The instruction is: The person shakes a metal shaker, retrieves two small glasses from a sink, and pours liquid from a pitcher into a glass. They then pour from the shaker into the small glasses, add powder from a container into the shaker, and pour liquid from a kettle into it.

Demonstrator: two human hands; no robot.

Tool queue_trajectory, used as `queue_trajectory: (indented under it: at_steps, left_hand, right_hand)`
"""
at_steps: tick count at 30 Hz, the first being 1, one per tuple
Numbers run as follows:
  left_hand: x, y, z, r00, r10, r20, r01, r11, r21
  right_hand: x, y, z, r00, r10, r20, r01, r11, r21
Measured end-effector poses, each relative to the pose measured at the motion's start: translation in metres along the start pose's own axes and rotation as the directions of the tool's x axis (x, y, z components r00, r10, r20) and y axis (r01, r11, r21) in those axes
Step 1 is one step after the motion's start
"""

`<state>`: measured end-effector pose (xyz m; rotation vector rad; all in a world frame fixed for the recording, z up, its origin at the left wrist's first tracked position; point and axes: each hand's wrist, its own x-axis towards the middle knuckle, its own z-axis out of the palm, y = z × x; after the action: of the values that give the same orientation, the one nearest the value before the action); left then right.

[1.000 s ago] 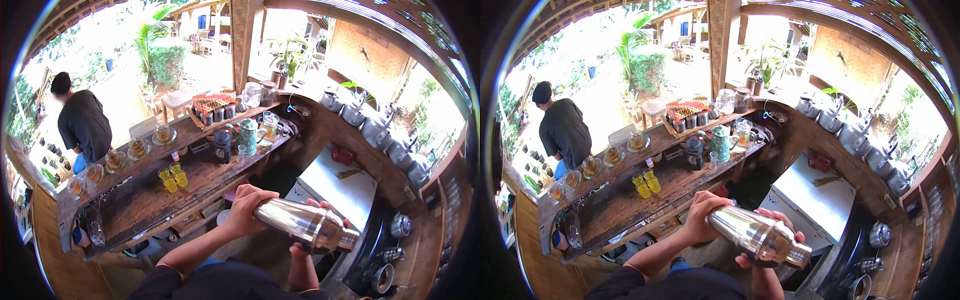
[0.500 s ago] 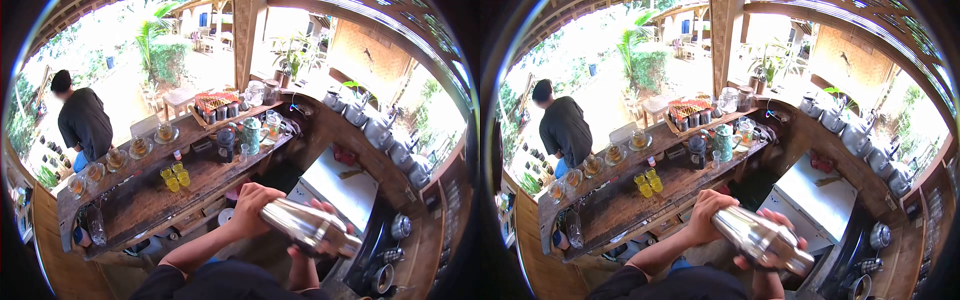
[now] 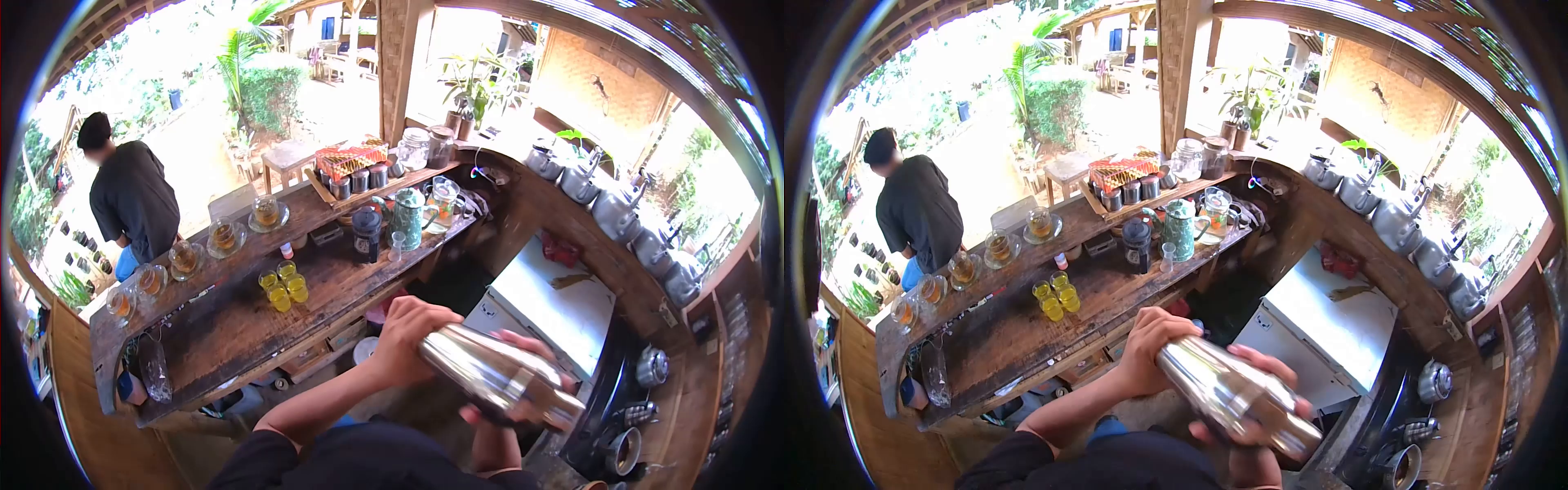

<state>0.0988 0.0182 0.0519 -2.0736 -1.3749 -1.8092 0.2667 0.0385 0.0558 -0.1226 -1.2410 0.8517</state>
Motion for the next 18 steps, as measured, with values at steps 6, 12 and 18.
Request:
queue_trajectory:
  at_steps: [6,12,18]
  left_hand:
    - [-0.055,-0.061,0.019,0.929,-0.354,0.106,0.360,0.931,-0.052]
    - [-0.001,-0.003,-0.018,0.999,0.001,0.038,-0.005,0.992,0.124]
    - [-0.067,-0.054,0.005,0.889,-0.443,0.117,0.451,0.890,-0.060]
  right_hand:
    - [-0.030,0.065,-0.037,0.968,0.056,0.243,0.103,0.799,-0.593]
    - [0.006,0.031,-0.008,0.947,-0.263,0.187,0.251,0.964,0.082]
    - [-0.048,0.092,-0.004,0.955,0.296,-0.013,-0.275,0.870,-0.409]
